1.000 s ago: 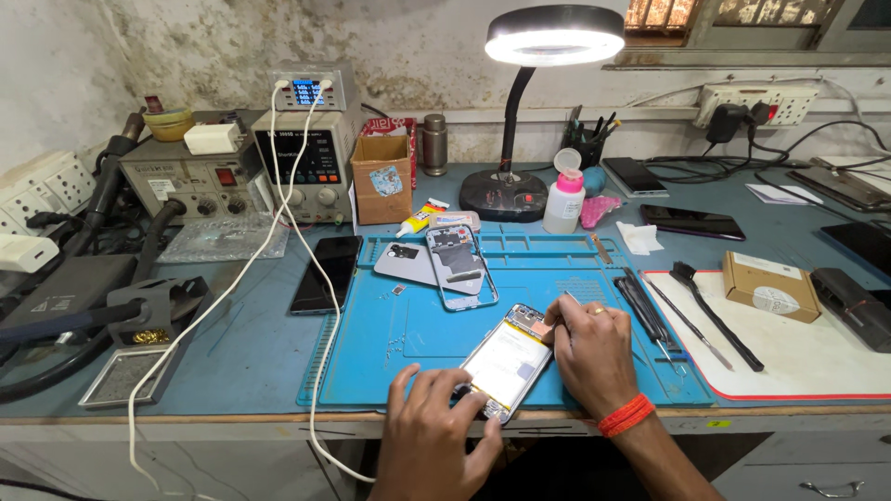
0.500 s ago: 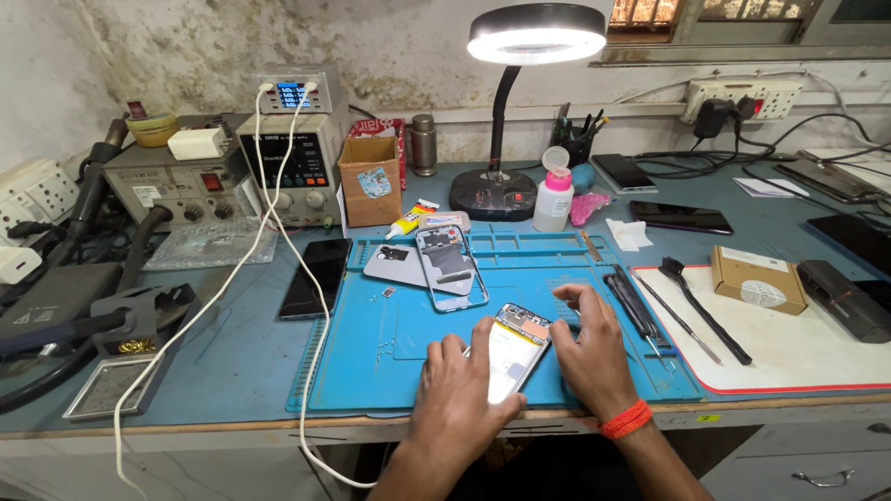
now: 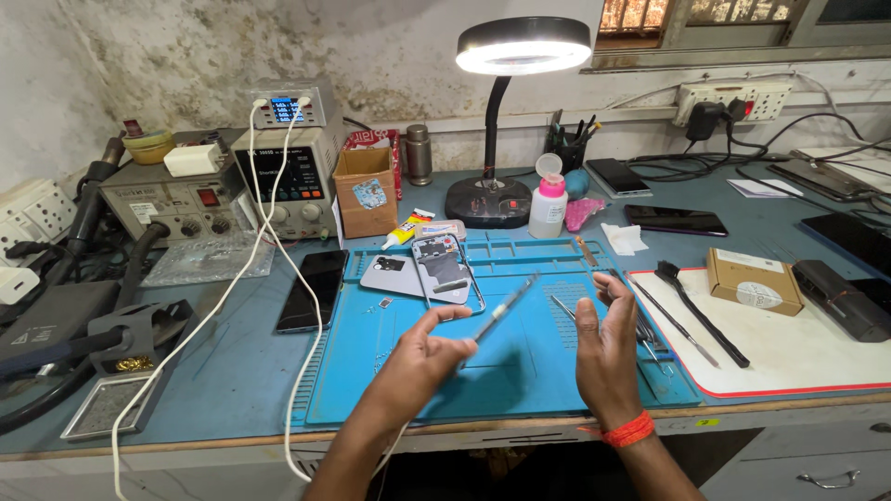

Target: The person pries open the back of a smartphone on a repair mat, uses a metal tool to work around the battery inside the phone, lifts and repositions the phone, then connects it to a power supply and holds it while it boots to the startup screen.

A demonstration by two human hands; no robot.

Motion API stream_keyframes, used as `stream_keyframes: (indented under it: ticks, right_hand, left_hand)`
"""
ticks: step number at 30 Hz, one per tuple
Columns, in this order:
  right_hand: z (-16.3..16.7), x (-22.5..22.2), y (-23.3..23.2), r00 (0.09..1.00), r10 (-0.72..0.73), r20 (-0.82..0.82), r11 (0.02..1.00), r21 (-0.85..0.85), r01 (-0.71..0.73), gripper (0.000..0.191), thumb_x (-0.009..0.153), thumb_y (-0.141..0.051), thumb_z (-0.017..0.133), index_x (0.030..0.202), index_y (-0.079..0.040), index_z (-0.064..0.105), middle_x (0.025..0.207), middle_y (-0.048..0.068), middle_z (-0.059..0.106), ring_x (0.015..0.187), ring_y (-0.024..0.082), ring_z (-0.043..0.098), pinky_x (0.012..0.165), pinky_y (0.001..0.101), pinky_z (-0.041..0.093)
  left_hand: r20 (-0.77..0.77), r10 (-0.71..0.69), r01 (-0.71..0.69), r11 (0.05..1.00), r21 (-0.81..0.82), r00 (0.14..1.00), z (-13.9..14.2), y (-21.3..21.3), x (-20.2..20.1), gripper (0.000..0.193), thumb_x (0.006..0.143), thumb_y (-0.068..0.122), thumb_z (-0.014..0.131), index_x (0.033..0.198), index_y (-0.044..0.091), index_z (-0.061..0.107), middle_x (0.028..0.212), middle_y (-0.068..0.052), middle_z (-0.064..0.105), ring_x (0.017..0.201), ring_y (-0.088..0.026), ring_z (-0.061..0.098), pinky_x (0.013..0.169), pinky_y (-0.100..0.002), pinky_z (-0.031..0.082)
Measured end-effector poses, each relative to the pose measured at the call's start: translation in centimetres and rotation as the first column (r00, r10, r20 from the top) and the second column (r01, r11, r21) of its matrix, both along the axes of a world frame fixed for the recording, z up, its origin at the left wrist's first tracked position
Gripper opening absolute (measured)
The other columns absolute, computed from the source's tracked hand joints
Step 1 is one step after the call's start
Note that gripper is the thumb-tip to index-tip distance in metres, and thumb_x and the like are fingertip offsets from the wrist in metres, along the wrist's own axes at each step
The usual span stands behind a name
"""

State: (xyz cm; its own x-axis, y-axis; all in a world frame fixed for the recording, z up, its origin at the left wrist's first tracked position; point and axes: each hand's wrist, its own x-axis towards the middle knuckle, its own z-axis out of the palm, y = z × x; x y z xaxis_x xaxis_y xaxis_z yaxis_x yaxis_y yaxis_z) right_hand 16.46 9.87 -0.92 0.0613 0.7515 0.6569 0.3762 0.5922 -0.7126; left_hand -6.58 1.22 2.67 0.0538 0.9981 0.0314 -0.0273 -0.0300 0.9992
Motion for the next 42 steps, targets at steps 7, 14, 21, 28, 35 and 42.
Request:
stream_keyframes:
  ticks: [7, 14, 21, 28, 35, 42]
  right_hand:
    - [0.2, -0.1, -0.3, 0.999, -0.017, 0.031, 0.999, -0.036, 0.019, 0.048, 0.106, -0.038, 0.047, 0.135, 0.000, 0.048, 0.132, 0.021, 0.054, 0.125, 0.032, 0.052, 0.108, 0.0442, 0.040]
    - [0.8, -0.1, -0.7, 0.998, 0.029, 0.054, 0.998, -0.057, -0.026, 0.045, 0.107, -0.040, 0.045, 0.128, -0.001, 0.054, 0.123, 0.018, 0.061, 0.115, 0.028, 0.059, 0.097, 0.0410, 0.047]
    - [1.5, -0.2, -1.5, 0.995, 0.064, 0.071, 0.985, -0.166, -0.051, 0.043, 0.104, -0.042, 0.046, 0.112, -0.005, 0.066, 0.091, 0.011, 0.070, 0.077, 0.020, 0.063, 0.068, 0.0357, 0.050]
    - [1.4, 0.0, -1.4, 0.984, 0.159, 0.075, 0.980, -0.129, -0.148, 0.041, 0.104, -0.039, 0.049, 0.103, -0.004, 0.071, 0.090, 0.007, 0.075, 0.084, 0.014, 0.068, 0.075, 0.0309, 0.052]
    - [1.1, 0.0, -1.2, 0.989, 0.135, 0.067, 0.974, -0.190, -0.120, 0.035, 0.101, -0.035, 0.056, 0.101, -0.004, 0.072, 0.090, 0.005, 0.077, 0.083, 0.013, 0.068, 0.074, 0.0296, 0.053]
    - [1.0, 0.1, -0.9, 0.988, 0.121, 0.095, 0.968, -0.230, -0.097, 0.031, 0.099, -0.033, 0.059, 0.101, -0.005, 0.073, 0.090, 0.005, 0.079, 0.083, 0.012, 0.071, 0.074, 0.0287, 0.054]
  left_hand:
    - [0.735, -0.103, 0.144, 0.990, 0.007, 0.670, -2.2, 0.9, 1.3, 0.056, 0.096, 0.042, 0.041, 0.139, 0.008, 0.055, 0.120, -0.019, 0.069, 0.105, -0.028, 0.070, 0.089, -0.050, 0.060]
    - [0.864, -0.100, 0.101, 0.993, 0.057, 0.494, -3.1, 1.1, 3.8, 0.061, 0.097, 0.040, 0.034, 0.138, 0.000, 0.055, 0.127, -0.022, 0.068, 0.111, -0.031, 0.069, 0.090, -0.050, 0.060]
    - [0.820, -0.090, 0.046, 0.996, 0.077, 0.565, -2.6, 1.5, 5.2, 0.077, 0.099, 0.065, 0.034, 0.138, 0.002, 0.057, 0.126, -0.021, 0.069, 0.111, -0.028, 0.069, 0.087, -0.047, 0.062]
    - [0.806, -0.093, 0.022, 0.995, 0.100, 0.584, -3.1, 1.3, 5.5, 0.077, 0.099, 0.064, 0.037, 0.139, 0.001, 0.055, 0.126, -0.020, 0.069, 0.111, -0.028, 0.070, 0.087, -0.046, 0.063]
    - [0.802, -0.111, 0.008, 0.991, 0.132, 0.587, -3.2, 1.1, 5.7, 0.078, 0.098, 0.065, 0.037, 0.139, 0.001, 0.055, 0.126, -0.021, 0.069, 0.112, -0.028, 0.069, 0.087, -0.045, 0.062]
    - [0.787, -0.189, 0.032, 0.977, 0.210, 0.587, -3.5, 1.1, 5.8, 0.076, 0.101, 0.063, 0.036, 0.140, 0.001, 0.054, 0.128, -0.022, 0.067, 0.113, -0.028, 0.069, 0.088, -0.045, 0.062]
